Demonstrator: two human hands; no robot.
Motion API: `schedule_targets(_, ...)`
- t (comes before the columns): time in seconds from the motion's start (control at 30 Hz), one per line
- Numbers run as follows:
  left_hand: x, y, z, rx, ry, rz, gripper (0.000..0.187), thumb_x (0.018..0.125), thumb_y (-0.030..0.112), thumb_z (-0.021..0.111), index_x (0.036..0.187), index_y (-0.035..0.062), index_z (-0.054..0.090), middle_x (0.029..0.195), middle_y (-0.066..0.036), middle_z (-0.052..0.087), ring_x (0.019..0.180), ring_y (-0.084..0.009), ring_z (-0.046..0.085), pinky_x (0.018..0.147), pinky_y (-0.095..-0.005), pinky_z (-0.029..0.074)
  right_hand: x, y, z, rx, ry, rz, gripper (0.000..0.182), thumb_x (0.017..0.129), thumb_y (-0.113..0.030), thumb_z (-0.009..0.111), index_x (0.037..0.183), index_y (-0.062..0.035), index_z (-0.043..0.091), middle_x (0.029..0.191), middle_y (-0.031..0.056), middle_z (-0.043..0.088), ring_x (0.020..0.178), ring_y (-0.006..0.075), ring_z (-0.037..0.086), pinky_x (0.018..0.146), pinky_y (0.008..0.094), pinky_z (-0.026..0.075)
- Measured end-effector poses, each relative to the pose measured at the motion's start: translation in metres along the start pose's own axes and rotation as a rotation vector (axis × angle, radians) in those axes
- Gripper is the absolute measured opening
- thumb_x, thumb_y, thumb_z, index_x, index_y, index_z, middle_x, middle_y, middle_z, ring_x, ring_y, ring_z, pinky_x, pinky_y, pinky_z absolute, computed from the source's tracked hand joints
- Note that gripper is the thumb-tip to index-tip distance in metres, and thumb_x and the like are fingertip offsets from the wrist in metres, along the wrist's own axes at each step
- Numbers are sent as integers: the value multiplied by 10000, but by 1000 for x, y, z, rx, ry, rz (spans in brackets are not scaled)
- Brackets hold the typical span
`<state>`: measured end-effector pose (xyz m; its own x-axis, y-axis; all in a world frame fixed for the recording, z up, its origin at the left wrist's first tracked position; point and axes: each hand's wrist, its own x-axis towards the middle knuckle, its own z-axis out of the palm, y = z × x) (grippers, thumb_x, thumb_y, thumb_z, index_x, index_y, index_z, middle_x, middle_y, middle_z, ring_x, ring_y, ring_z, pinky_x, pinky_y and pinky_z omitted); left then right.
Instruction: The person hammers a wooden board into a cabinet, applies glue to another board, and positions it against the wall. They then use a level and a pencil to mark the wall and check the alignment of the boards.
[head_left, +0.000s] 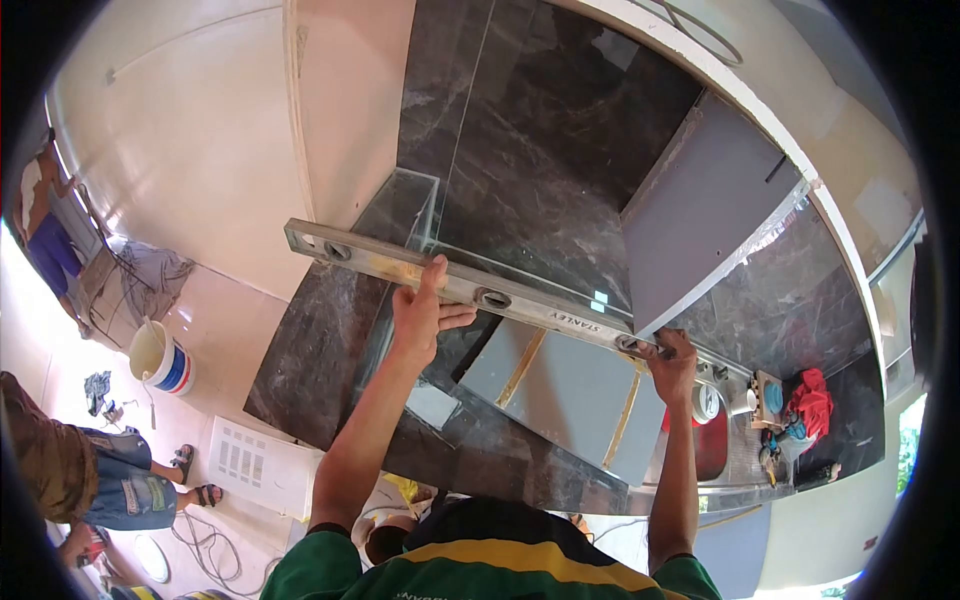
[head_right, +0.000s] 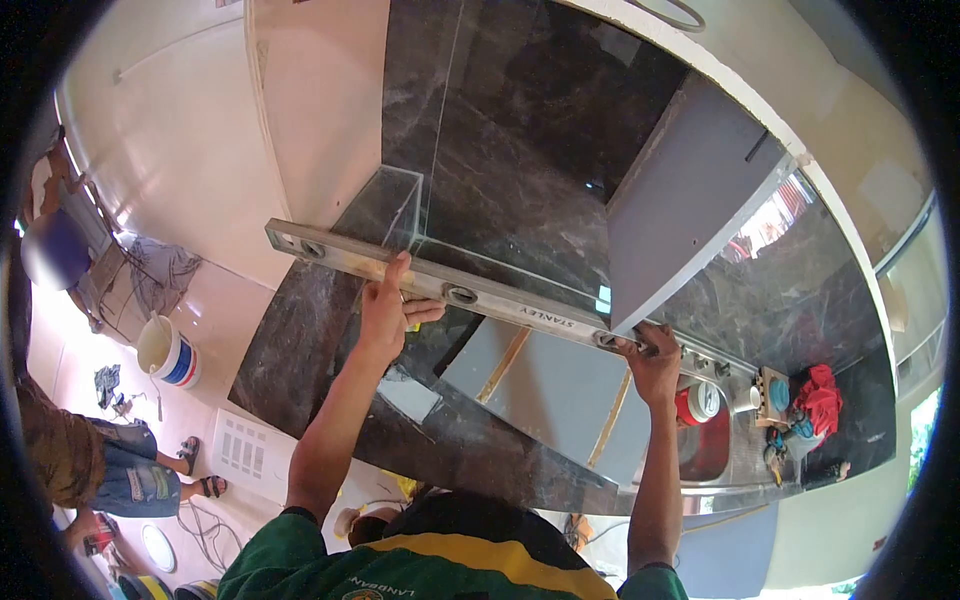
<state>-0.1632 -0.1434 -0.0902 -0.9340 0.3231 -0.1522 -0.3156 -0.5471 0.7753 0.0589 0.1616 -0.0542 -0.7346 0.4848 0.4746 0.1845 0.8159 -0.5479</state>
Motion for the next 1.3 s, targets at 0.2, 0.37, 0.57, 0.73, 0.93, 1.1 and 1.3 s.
schedule_targets(0.2,0,0,0,-6,-40,9,693,819,490,682,1029,-148,510,905,-254,644,723,-302,706,621,-374,622,0,1,0,38,16,-53,437,739,-294,824,1023,10,692,872,100,617,747,170,547,668,302,446)
schedule_targets(0.37,1,-1,0,6,-49,18,690,826,498,664,1024,-145,515,901,-248,646,718,-298,705,619,-368,622,-1,4,-3,-5,2,-81,509,739,-356,813,1039,31,676,995,155,659,835,214,615,724,329,485)
schedule_targets(0.57,-1,-1,3,13,-2,6,729,825,500,663,1062,-160,466,925,-275,627,725,-324,701,623,-379,622,-5,-4,-10,22,-34,12,582,731,-352,819,1126,37,641,997,146,648,871,200,626,708,316,506)
schedule_targets(0.73,6,-4,-4,-7,-60,-6,776,818,495,675,1112,-168,401,957,-306,603,747,-356,696,627,-395,623,-11,13,-9,152,-44,85,776,705,-352,837,1305,21,515,1149,149,599,935,217,617,748,305,519)
schedule_targets(0.93,6,-5,-4,-20,-20,-31,844,775,484,722,1150,-87,226,1044,-342,521,764,-409,681,664,-461,619,-24,15,-26,0,247,40,923,709,-371,833,1436,-34,373,1152,129,559,1009,225,560,822,328,495)
schedule_targets(1.1,4,-1,-2,-32,14,-30,872,772,493,724,1140,-108,211,1036,-345,519,762,-398,683,662,-449,622,-16,-29,-69,107,705,-513,716,868,-492,636,1266,81,473,1037,145,582,926,217,570,768,340,484)
schedule_targets(1.3,4,-2,-4,-19,-65,4,829,807,482,687,1158,-136,260,1017,-308,555,784,-354,692,682,-423,624,-55,-127,-151,218,721,-821,352,885,-260,578,760,61,654,735,192,650,684,321,671,596,390,559)
